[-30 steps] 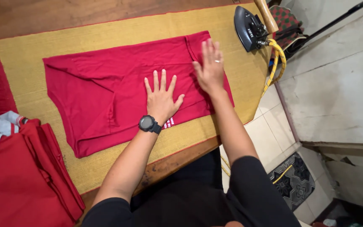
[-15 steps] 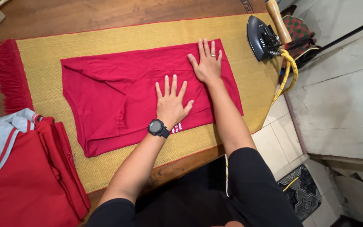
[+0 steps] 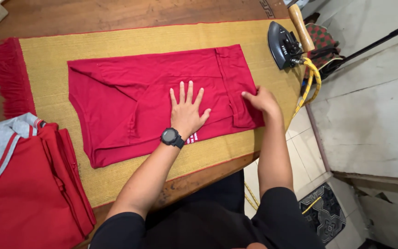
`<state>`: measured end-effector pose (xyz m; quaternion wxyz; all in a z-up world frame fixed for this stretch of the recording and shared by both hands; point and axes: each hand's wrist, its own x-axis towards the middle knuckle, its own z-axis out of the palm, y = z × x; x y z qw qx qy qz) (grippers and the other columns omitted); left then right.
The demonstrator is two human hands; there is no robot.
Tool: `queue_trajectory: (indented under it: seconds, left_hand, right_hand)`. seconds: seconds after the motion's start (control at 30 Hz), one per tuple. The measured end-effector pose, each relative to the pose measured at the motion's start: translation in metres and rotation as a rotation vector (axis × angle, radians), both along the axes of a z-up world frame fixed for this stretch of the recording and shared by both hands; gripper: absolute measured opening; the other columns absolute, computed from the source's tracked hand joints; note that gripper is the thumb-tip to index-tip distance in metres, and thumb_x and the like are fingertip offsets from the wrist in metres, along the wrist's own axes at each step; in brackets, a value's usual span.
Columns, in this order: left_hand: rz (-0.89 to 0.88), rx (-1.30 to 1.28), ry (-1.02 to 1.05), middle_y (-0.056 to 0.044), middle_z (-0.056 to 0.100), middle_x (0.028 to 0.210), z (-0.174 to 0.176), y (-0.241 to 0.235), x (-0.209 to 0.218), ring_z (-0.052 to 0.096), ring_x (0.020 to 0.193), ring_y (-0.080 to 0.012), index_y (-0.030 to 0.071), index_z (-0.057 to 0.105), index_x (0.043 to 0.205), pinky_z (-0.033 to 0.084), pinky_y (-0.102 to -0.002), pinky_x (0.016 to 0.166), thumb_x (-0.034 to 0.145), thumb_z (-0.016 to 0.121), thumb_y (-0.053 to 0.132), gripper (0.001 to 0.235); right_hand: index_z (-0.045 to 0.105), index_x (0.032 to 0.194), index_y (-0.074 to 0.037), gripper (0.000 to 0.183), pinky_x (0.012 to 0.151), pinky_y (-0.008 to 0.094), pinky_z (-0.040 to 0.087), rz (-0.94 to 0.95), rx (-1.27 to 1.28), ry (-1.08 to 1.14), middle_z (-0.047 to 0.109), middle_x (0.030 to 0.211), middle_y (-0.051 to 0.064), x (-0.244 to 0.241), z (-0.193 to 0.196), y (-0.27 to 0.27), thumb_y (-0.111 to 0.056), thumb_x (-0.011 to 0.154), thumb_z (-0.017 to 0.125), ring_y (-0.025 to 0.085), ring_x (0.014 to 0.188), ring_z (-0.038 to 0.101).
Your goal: The person irons a red t-shirt on a wooden table, smoothing the fabric with an iron. They then fold the shirt neatly and place it on a stack of other red shirts. Finally, they pick up a yellow garment from a nearby basin.
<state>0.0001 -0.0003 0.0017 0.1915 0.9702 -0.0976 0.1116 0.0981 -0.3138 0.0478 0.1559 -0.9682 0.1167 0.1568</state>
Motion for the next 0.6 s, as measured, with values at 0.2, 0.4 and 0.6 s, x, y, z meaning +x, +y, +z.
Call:
queue_trajectory:
  seconds: [0.2, 0.4, 0.6]
  left_hand:
    - [-0.002, -0.227, -0.088, -0.022, 0.055, 0.165, 0.003, 0.007, 0.004, 0.039, 0.161, -0.0474, 0.015, 0.067, 0.155, 0.016, -0.075, 0.130, 0.109, 0.060, 0.062, 0.066]
    - [0.123, -1.170, 0.450, -0.031, 0.055, 0.161, 0.055, 0.032, 0.025, 0.049, 0.155, -0.0464, -0.002, 0.051, 0.162, 0.037, -0.061, 0.129, 0.102, 0.067, 0.076, 0.099]
    - [0.141, -1.527, 0.278, -0.020, 0.081, 0.123, -0.050, 0.079, 0.072, 0.079, 0.109, -0.0296, 0.005, 0.072, 0.141, 0.063, -0.046, 0.097, 0.110, 0.074, 0.022, 0.036]
  right_hand:
    - [0.051, 0.157, 0.003, 0.068, 0.112, 0.065, 0.053, 0.284, 0.490, -0.165, 0.064, 0.146, 0.037, -0.029, 0.043, 0.062, -0.009, 0.096, 0.080, 0.056, 0.133, 0.064]
    - [0.059, 0.146, 0.003, 0.058, 0.113, 0.059, 0.053, 0.648, 0.226, -0.379, 0.069, 0.130, 0.027, -0.068, -0.011, 0.201, -0.006, 0.091, 0.077, 0.050, 0.129, 0.066]
    - [0.064, 0.151, -0.002, 0.059, 0.099, 0.059, 0.062, 0.738, 0.553, -0.256, 0.072, 0.131, 0.025, -0.130, 0.057, 0.234, -0.022, 0.098, 0.080, 0.049, 0.118, 0.074]
